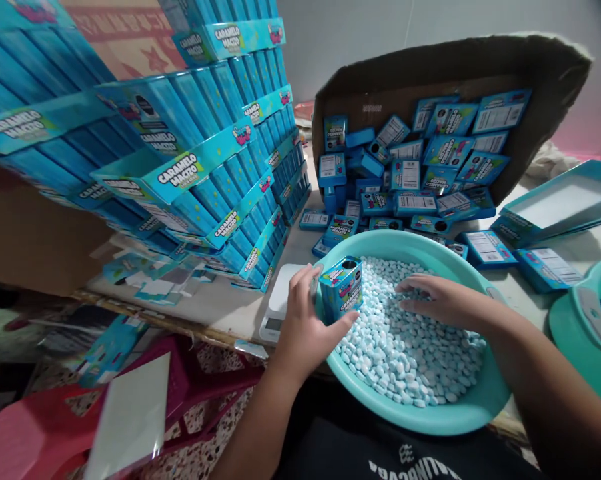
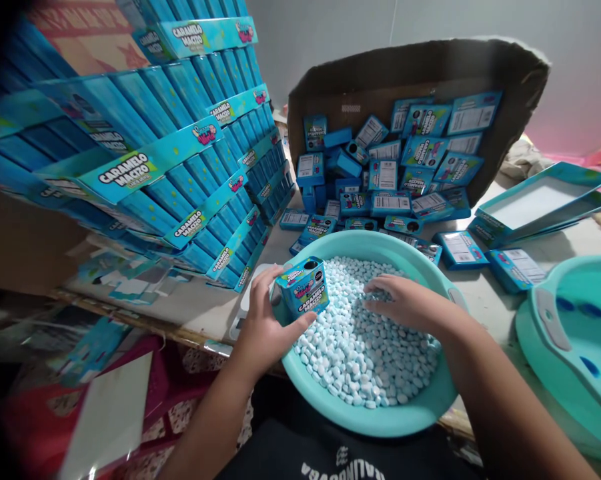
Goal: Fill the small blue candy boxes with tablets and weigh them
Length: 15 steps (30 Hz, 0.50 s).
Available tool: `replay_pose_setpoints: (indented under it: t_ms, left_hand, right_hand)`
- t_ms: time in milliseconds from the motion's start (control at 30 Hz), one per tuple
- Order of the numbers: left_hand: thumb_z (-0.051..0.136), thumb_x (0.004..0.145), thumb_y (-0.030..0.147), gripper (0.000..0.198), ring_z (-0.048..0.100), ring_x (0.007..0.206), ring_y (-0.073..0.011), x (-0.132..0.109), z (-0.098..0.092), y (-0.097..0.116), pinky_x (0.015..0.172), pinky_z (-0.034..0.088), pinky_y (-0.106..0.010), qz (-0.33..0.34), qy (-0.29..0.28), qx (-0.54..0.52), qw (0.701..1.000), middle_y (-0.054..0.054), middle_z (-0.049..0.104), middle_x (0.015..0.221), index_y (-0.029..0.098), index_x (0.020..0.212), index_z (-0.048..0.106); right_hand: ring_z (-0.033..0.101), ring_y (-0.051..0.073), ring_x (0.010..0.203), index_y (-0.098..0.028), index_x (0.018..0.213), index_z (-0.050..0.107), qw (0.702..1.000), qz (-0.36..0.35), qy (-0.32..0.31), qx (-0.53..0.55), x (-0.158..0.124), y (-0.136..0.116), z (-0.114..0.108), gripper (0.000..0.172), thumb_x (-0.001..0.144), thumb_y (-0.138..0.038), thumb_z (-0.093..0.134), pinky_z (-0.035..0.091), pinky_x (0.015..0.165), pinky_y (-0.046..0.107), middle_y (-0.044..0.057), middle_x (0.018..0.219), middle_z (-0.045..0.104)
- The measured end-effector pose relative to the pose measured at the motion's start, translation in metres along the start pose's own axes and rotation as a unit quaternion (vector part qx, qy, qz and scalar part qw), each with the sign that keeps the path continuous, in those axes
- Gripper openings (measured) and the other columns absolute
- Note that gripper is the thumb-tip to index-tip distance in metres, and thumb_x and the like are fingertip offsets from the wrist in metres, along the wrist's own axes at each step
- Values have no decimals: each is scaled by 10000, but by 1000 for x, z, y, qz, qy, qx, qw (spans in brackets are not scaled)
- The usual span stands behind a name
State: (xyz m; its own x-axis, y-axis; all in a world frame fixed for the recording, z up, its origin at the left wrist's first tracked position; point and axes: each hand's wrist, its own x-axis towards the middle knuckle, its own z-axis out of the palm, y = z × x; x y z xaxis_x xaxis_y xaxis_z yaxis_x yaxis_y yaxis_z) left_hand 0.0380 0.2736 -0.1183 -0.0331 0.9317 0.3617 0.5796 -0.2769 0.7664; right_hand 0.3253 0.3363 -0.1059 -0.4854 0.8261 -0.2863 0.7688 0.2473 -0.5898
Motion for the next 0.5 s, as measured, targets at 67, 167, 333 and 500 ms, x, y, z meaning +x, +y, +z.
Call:
replay_pose_setpoints:
  t_ms: [67,167,333,500]
  left_hand:
    - [706,841,430,677,483,1356,-287,-6,-9,-10,1113,439,-469,-13,47,-61,997,-136,476,1449,248,1417,401]
    - [557,958,305,239,633,1033,-208,-24,-32,-31,910,519,-362,36,160,-20,986,-83,649,1097,208,1169,612]
    - [637,920,333,273,572,662,-183,-69,-52,-65,624,437,-309,134,-54,294,945,-13,618,706,204,1154,695]
    - [558,955,427,418,663,787,-245,-85,-31,-75,692,490,-352,28,-130,377,917,-55,730,823,234,1315,642]
  right_hand:
    - [577,294,1155,-233,1137,659,1000,-5,1,-2,0,0,0,451,922,-598,506,431,1037,460,84,1236,652]
    - [572,300,1170,-237,1137,661,1000,-6,4,-6,-1,-2,-1,448,922,-598,507,425,1044,464,84,1240,653]
    - [566,320,1192,-220,1145,661,1000,6,-10,-14,-1,-8,-4,472,930,-603,486,420,1054,480,106,1267,645]
    - [560,319,1211,-254,1156,666,1000,10,-9,-21,-1,-3,-2,490,917,-639,479,412,1075,495,81,1286,643]
